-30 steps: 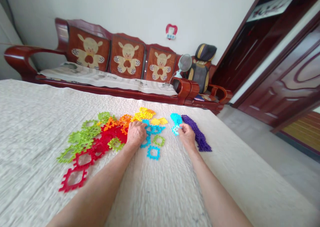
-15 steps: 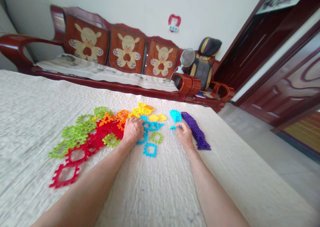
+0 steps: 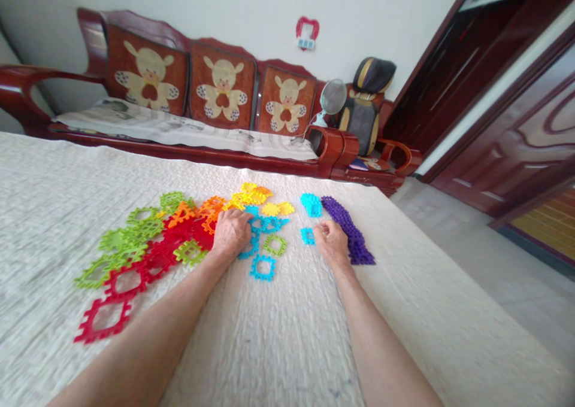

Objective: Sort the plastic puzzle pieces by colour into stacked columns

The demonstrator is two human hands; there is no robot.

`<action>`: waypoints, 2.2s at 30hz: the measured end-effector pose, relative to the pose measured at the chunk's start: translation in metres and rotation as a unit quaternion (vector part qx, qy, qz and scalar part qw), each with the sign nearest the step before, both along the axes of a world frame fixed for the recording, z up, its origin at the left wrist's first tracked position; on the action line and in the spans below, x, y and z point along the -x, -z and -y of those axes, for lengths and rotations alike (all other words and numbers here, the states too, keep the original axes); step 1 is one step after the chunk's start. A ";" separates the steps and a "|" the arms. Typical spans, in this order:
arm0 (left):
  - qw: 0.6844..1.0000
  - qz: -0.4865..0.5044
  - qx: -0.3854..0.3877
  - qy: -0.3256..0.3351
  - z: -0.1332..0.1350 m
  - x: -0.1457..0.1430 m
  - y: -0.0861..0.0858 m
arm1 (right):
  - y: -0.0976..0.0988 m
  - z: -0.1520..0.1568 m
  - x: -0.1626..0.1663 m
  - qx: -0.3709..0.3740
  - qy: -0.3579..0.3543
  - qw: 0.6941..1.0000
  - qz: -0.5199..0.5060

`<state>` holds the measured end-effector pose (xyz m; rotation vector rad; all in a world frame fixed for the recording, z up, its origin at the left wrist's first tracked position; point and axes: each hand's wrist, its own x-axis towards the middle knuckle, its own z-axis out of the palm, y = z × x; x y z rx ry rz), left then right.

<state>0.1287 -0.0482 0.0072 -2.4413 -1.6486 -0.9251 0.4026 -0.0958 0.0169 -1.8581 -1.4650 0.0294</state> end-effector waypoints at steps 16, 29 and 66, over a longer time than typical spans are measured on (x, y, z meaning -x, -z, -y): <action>1.000 -0.001 -0.005 0.000 0.001 -0.001 -0.001 | 0.000 -0.002 0.014 0.066 -0.022 0.995 0.074; 1.000 0.013 -0.016 0.007 -0.002 0.000 0.005 | 0.007 -0.053 -0.006 -0.148 0.008 0.987 0.062; 0.997 0.067 -0.025 -0.002 -0.004 0.000 0.005 | -0.003 -0.035 0.075 -0.089 -0.346 0.930 0.084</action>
